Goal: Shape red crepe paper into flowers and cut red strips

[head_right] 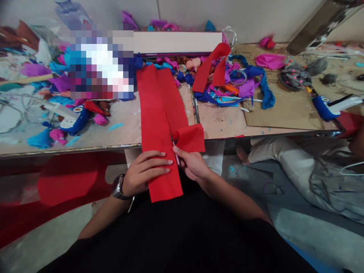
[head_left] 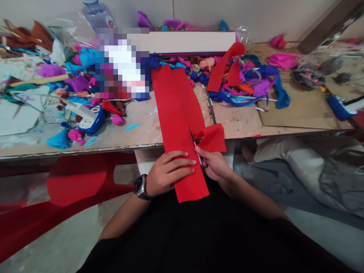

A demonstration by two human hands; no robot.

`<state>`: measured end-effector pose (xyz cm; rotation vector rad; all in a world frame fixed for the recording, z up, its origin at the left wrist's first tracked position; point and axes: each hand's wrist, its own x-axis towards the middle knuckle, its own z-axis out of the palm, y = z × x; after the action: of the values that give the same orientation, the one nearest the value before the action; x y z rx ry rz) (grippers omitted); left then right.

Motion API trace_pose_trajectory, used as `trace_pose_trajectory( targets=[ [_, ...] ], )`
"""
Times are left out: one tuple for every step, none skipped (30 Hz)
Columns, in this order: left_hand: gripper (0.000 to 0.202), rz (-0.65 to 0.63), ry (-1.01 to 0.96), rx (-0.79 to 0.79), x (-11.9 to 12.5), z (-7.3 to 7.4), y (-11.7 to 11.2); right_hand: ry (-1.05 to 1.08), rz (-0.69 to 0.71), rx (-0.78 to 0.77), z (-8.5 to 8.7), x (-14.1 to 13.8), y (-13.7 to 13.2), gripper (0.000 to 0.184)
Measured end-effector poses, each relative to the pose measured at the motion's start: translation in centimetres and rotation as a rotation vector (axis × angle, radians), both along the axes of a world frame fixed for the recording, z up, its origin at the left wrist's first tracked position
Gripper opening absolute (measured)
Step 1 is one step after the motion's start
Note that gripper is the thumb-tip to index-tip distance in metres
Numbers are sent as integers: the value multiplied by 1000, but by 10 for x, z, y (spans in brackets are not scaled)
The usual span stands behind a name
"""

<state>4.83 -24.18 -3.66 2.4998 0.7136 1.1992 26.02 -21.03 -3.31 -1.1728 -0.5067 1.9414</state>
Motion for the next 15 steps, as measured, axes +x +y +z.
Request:
trace_pose_trajectory(
  targets=[
    [28,-1,-2,3,0,0,0,2,-5,3,1,0,0,59],
    [28,-3,-2,7,0,1,0,3,-9,8,1,0,0,58],
    [27,-5,-3,10,1,2,0,3,-10,11,2,0,-1,57],
    [27,-5,-4,12,1,2,0,1,-12,14,3,-1,-1,56],
    [26,-5,-3,12,1,2,0,-1,-13,17,4,-1,-1,56],
    [26,-3,-1,13,1,2,-1,-5,-18,18,4,-1,-2,56],
    [25,1,1,12,1,2,-1,-9,-21,19,5,-1,-2,56],
    [25,4,1,13,1,2,-1,-10,-23,17,5,-1,-2,56],
    [25,7,1,13,1,2,-1,-9,-27,13,5,-2,-2,56],
    [26,6,1,11,1,1,-2,-7,-31,9,5,-2,-2,56],
    [26,5,1,9,1,1,-2,-5,-34,2,5,-2,-2,55],
    [27,4,-1,8,1,1,-2,-5,-30,-4,4,-2,-2,55],
    [27,3,-1,8,1,1,-2,-4,-20,-9,4,-1,-2,55],
    [27,3,-2,11,2,1,-2,-6,-12,-11,4,-1,-1,56],
    [26,4,-2,14,2,0,-3,-8,-2,-10,3,-1,-1,57]
  ],
)
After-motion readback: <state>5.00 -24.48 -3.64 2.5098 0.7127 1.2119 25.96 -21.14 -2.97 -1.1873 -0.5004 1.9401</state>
